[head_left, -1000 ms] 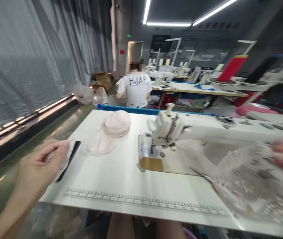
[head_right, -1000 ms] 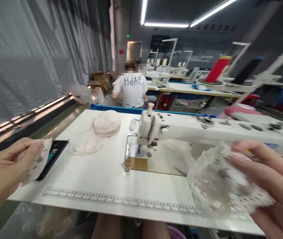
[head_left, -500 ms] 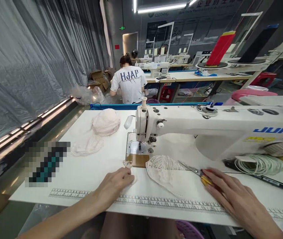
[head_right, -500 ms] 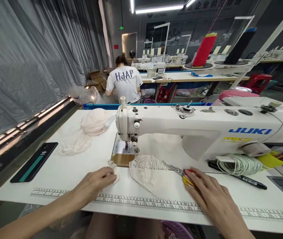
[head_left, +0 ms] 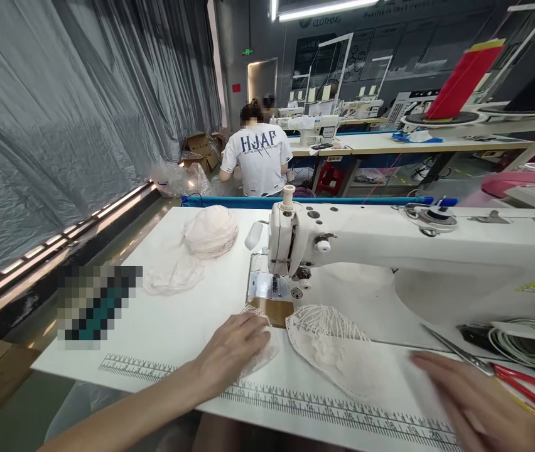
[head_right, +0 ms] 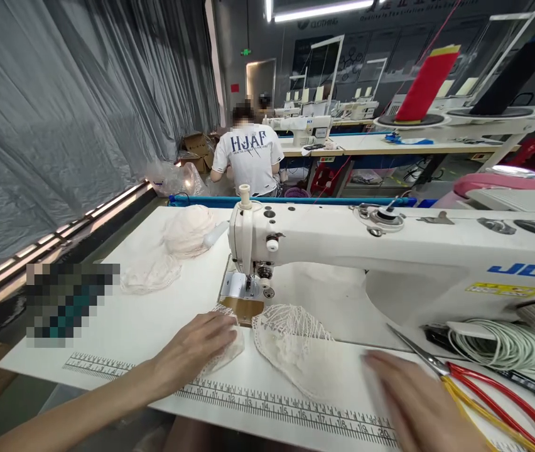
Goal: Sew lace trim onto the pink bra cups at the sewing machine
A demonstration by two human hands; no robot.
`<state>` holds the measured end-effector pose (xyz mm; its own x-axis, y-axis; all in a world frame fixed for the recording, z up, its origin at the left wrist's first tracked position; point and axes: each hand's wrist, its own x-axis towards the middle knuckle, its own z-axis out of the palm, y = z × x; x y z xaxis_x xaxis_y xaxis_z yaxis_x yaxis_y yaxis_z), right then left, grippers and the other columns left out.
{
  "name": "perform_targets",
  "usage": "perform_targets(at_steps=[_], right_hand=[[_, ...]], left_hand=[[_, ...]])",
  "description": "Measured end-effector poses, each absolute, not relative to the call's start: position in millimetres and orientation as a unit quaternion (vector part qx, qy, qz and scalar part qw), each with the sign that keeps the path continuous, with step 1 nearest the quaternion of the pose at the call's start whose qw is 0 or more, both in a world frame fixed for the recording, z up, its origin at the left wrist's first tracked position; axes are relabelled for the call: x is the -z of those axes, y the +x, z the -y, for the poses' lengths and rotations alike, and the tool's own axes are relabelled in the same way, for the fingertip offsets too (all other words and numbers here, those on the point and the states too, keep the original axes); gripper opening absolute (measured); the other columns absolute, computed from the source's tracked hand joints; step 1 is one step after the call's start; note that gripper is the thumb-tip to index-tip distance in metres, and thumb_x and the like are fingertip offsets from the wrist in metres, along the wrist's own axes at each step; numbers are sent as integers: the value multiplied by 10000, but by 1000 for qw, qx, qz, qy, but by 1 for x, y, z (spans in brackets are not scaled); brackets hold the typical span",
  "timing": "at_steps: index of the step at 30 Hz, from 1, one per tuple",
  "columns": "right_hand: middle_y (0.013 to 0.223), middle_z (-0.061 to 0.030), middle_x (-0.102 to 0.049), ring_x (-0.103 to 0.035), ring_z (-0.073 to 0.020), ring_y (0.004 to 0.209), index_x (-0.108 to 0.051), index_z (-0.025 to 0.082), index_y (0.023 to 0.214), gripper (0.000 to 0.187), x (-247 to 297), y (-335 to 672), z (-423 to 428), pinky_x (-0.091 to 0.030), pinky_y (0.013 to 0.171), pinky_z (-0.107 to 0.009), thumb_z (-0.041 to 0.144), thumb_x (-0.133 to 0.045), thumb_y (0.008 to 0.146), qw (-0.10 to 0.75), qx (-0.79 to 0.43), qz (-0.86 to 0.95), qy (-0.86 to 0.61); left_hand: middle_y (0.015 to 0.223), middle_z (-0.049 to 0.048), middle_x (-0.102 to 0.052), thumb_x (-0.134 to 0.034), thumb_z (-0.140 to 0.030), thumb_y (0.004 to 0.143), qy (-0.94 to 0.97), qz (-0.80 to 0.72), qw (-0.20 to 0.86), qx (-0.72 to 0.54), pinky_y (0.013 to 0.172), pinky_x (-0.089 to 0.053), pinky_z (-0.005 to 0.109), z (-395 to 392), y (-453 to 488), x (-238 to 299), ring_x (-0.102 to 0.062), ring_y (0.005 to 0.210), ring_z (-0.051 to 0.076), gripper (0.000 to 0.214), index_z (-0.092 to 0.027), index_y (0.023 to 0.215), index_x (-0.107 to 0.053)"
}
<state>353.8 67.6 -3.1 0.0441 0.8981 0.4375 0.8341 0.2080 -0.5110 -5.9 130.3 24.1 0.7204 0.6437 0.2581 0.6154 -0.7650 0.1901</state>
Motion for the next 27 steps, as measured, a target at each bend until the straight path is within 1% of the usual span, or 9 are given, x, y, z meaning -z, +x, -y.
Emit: perform_targets(at_steps=[4, 7, 9, 13, 16, 18, 21, 25, 27], right_hand=[[1072, -73, -666, -616, -245, 998, -595, 275, 1116, 258, -19, 270, -110, -522, 837, -413, 230, -416, 936, 302, -79, 848, -428], [1157, -102, -640, -568, -247, 1105, -596, 216, 1140, 253, -22, 236, -133, -480, 928, -442, 206, -443, 938, 276, -73, 882, -376], [1270, -106, -586, -497, -279, 1212, -572, 231, 1209, 292, -18, 236, -137, -408, 994, -522, 238, -479, 932, 237, -68, 901, -358], [1410, -34, -456, -312, -350, 1333, -504, 364, 1291, 363, -15, 260, -134, -216, 1011, -704, 336, -499, 929, 127, -99, 924, -348], [1407, -5, -455, -238, -346, 1358, -434, 433, 1333, 422, -18, 274, -135, -94, 1033, -713, 351, -508, 926, 81, -143, 932, -323], [1380, -20, -492, -222, -338, 1362, -409, 433, 1352, 463, -23, 280, -138, -53, 1049, -691, 372, -535, 910, 69, -169, 934, -306], [1373, -44, -501, -197, -331, 1370, -398, 401, 1366, 480, -38, 286, -137, -45, 1033, -703, 426, -529, 905, 53, -205, 931, -297], [1367, -28, -513, -214, -297, 1377, -488, 381, 1301, 411, -54, 294, -137, -112, 1063, -640, 474, -513, 901, 60, -216, 944, -244], [1313, -15, -570, -346, -264, 1332, -560, 367, 1230, 360, -54, 303, -150, -228, 1083, -526, 485, -525, 891, 108, -162, 938, -285]], left_hand=[[1335, 154, -478, -452, -141, 900, 932, -322, 62, -156, 1052, -332, 525, -129, -2, -19, -368, 1312, 272, 338, -211, 1229, -482], [1451, 127, -342, -522, -212, 891, 941, -311, 88, -103, 1035, -164, 683, -129, -5, -26, -185, 1387, 331, 433, -310, 1305, -441], [1508, 93, -226, -558, -292, 876, 951, -282, 111, -67, 992, -101, 738, -132, -9, -34, -76, 1395, 372, 476, -383, 1322, -421], [1537, 6, -87, -617, -420, 805, 958, -238, 155, -30, 962, -44, 765, -143, -15, -44, 54, 1366, 434, 439, -444, 1232, -518], [1531, -24, -119, -639, -408, 791, 958, -228, 174, -19, 970, -20, 758, -152, -16, -46, 72, 1363, 434, 458, -442, 1232, -521], [1524, 7, -166, -597, -381, 834, 953, -248, 175, -15, 991, -41, 743, -156, -17, -47, 28, 1382, 409, 536, -404, 1335, -408], [1514, 66, -200, -502, -338, 899, 943, -303, 139, -22, 967, -100, 765, -153, -16, -46, -66, 1391, 396, 610, -355, 1431, -204], [1518, 96, -171, -544, -459, 849, 950, -306, 4, -61, 869, -162, 816, -143, -12, -25, 21, 1357, 488, 671, -412, 1419, -194], [1514, 121, -171, -584, -504, 805, 934, -339, -63, -96, 873, -172, 807, -143, -5, -6, 33, 1347, 507, 710, -449, 1403, -205]])
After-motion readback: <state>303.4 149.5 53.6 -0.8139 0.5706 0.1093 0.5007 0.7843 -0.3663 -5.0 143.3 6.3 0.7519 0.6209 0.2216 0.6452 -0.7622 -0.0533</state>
